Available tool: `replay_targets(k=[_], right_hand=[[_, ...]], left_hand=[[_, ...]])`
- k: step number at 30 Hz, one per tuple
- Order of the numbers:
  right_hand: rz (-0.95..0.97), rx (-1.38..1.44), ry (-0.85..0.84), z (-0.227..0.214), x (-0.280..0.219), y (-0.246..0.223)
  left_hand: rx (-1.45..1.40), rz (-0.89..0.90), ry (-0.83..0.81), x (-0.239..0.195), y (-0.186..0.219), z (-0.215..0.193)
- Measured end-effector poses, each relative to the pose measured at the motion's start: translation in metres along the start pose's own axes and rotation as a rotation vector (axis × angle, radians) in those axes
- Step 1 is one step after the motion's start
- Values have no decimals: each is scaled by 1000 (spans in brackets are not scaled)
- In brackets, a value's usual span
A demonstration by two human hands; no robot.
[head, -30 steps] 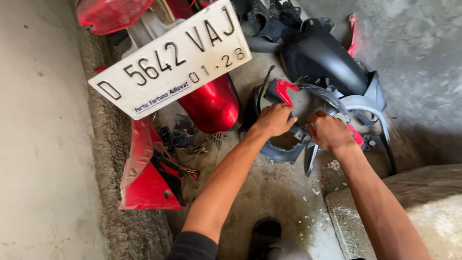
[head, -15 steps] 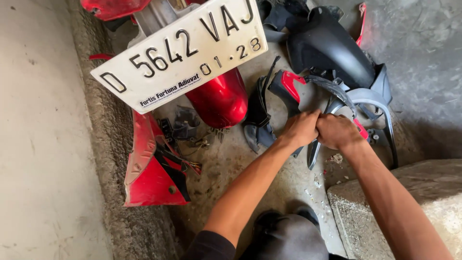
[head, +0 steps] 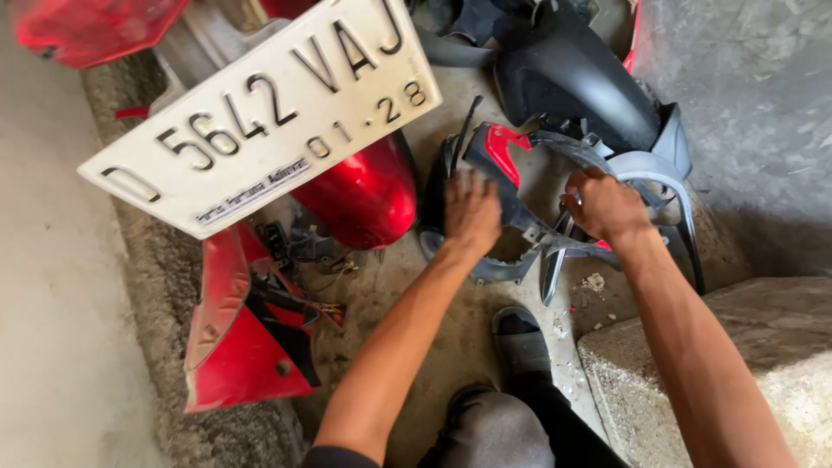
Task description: Removing old decals from a motorcycle fairing using a small scraper tool
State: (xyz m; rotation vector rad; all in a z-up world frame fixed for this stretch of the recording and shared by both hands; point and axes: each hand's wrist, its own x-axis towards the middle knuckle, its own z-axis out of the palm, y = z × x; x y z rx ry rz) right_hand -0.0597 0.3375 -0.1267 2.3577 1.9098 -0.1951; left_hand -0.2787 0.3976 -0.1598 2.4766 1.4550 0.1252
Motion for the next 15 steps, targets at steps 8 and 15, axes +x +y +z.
replay_targets(k=[8, 15], right_hand=[[35, 366, -276, -12, 3, -46], [69, 296, -269, 36, 33, -39]], left_hand=[[-129, -179, -252, 6, 3, 30], [-136, -35, -260, 23, 50, 99]])
